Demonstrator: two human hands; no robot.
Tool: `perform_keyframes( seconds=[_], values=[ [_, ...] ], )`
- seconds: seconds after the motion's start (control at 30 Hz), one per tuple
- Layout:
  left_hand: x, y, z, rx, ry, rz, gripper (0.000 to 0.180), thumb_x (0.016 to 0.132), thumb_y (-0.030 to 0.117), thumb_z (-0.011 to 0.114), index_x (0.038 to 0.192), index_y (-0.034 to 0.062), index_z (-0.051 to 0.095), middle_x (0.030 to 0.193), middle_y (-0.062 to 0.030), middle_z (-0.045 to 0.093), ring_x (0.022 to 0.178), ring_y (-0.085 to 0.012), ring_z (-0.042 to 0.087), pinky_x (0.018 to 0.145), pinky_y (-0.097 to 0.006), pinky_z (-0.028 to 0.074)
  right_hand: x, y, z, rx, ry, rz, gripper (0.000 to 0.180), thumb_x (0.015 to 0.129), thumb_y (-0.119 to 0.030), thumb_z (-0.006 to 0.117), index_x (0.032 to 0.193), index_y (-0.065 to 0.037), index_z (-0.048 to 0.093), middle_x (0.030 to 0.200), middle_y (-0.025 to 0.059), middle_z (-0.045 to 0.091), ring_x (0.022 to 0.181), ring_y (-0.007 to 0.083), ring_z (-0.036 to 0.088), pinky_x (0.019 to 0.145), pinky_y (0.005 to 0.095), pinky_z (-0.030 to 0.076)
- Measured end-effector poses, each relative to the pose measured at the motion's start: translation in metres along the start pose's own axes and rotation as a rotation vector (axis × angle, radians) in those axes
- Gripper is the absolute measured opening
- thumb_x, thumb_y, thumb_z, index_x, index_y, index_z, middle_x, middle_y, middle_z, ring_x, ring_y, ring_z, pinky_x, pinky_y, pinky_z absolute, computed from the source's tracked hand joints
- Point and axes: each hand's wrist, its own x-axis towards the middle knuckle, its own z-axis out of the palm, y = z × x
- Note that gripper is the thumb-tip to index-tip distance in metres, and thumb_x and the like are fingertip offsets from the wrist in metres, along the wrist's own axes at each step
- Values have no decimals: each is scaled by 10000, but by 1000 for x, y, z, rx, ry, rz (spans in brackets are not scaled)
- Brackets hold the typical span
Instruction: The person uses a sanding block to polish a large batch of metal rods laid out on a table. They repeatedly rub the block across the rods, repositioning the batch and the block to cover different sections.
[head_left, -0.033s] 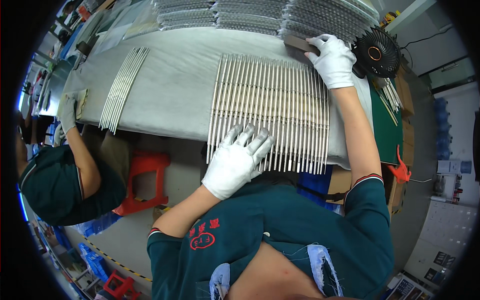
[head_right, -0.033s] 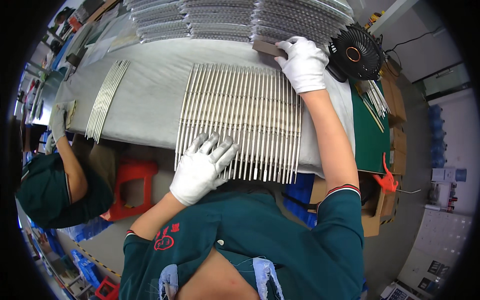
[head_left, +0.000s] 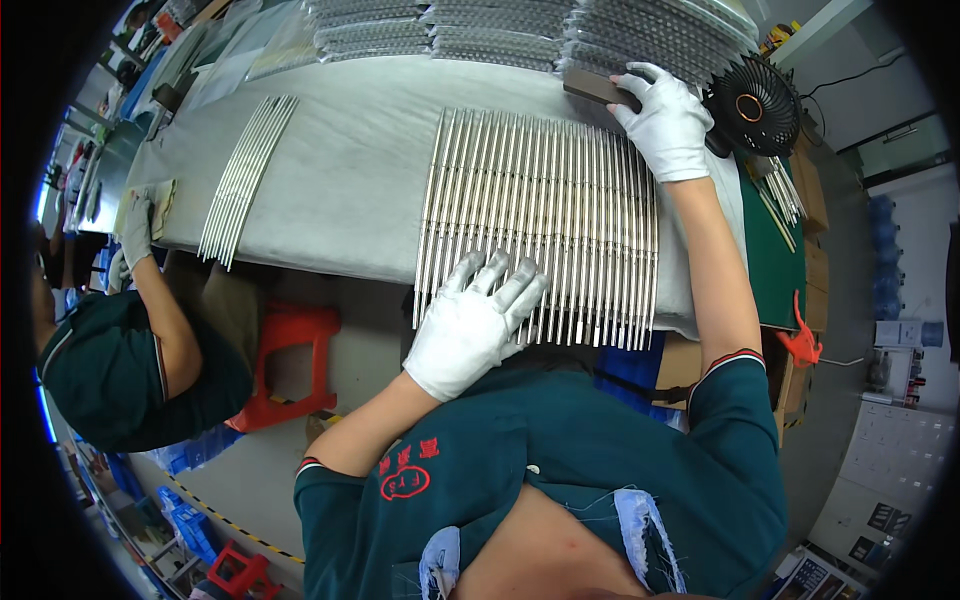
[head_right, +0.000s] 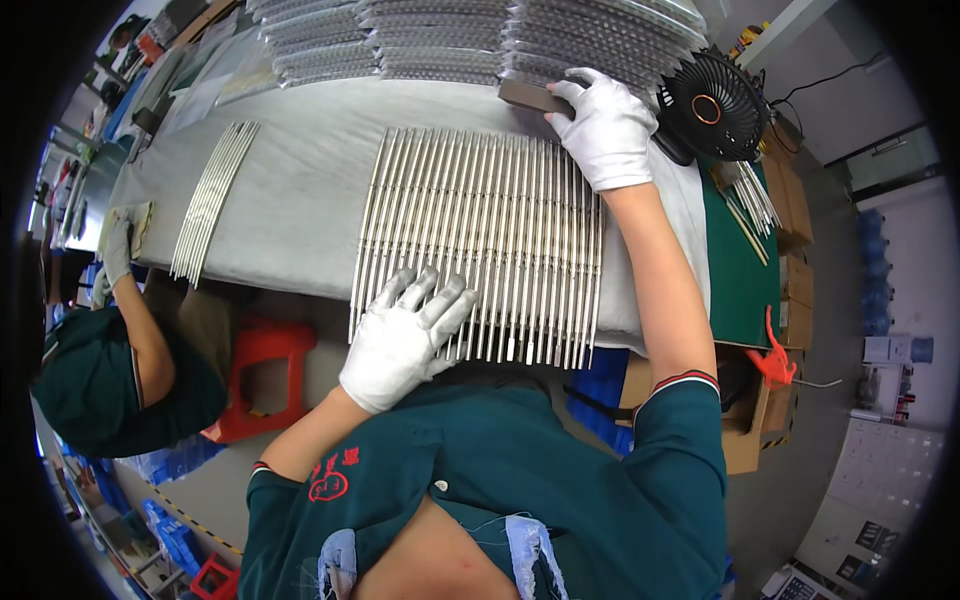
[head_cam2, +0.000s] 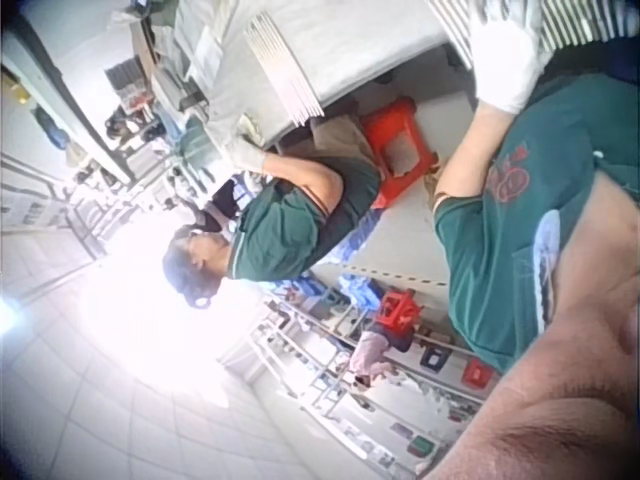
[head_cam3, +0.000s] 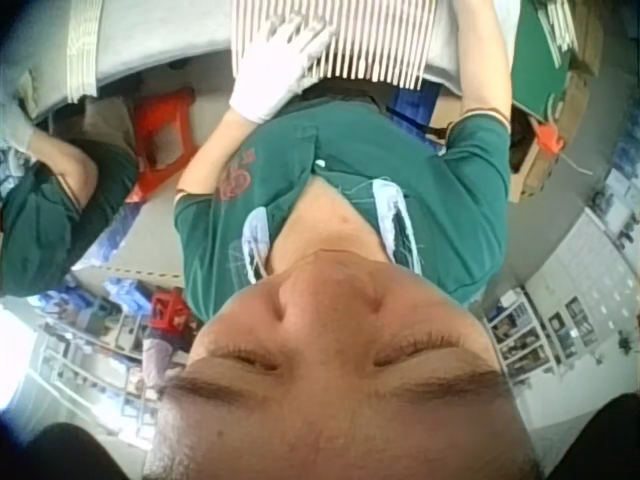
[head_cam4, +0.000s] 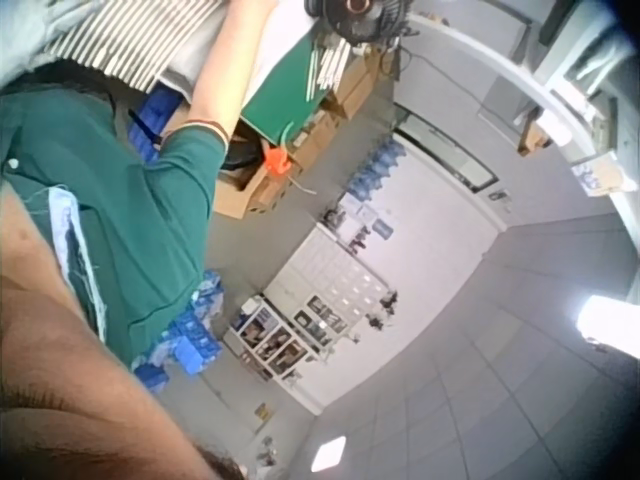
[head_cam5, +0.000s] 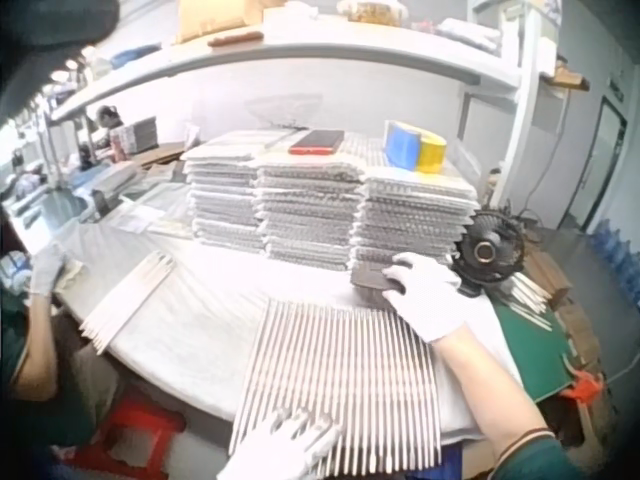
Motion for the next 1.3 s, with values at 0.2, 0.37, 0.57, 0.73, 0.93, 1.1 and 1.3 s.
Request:
perform_keyframes(
  seconds=[0.2, 0.37, 0.57, 0.73, 0.93, 1.1, 1.3],
  values=[
    [-6, -2, 4, -95, 50, 33, 733, 761, 510, 717, 1342, 93, 553, 1338, -101, 575, 1234, -289, 542, 1094, -479, 380, -19, -33, -23, 234, -83, 2, 444, 835, -358, 745, 1248, -212, 675, 1059, 82, 728, 942, 272, 708, 818, 357, 557],
    [-1, -4, -10, -154, 142, 74, 737, 728, 540, 727, 1295, 91, 583, 1250, -110, 631, 1151, -291, 605, 1038, -469, 439, -31, -22, -10, 556, -207, -15, 535, 831, -176, 766, 1345, -191, 621, 1316, 74, 641, 1142, 204, 627, 936, 310, 516],
    [5, -7, -20, -224, 226, 105, 640, 790, 527, 702, 1207, 47, 626, 1217, -144, 634, 1109, -291, 627, 1014, -458, 472, -28, -5, -33, 1029, -404, -35, 529, 834, -51, 748, 1347, -85, 621, 1335, 35, 643, 1161, 153, 607, 959, 282, 500],
    [7, -5, -12, -240, 241, 153, 633, 796, 501, 720, 1210, 34, 613, 1229, -176, 624, 1079, -304, 641, 994, -458, 492, -32, -19, -36, 1061, -630, -14, 479, 856, -18, 718, 1324, -89, 640, 1276, 29, 679, 1113, 132, 633, 975, 260, 494],
    [8, -4, -10, -248, 254, 149, 698, 734, 515, 749, 1225, 42, 601, 1180, -177, 641, 1076, -320, 654, 973, -458, 506, -26, 4, -43, 1142, -720, 23, 456, 858, -71, 723, 1303, -145, 659, 1243, 62, 698, 1075, 162, 672, 949, 271, 511],
    [9, -3, -5, -259, 282, 126, 703, 733, 521, 748, 1235, 51, 601, 1186, -170, 644, 1078, -313, 657, 975, -455, 505, -30, -35, -38, 956, -506, -199, 461, 856, -69, 719, 1302, -171, 662, 1231, 80, 699, 1096, 177, 661, 967, 283, 496],
    [6, -5, -12, -238, 289, 107, 705, 729, 525, 748, 1250, 72, 604, 1180, -162, 661, 1049, -298, 668, 962, -449, 513, -28, 0, -50, 1160, -752, 127, 448, 855, -5, 697, 1299, -34, 640, 1289, 55, 674, 1140, 130, 625, 1036, 256, 462]
  ],
)
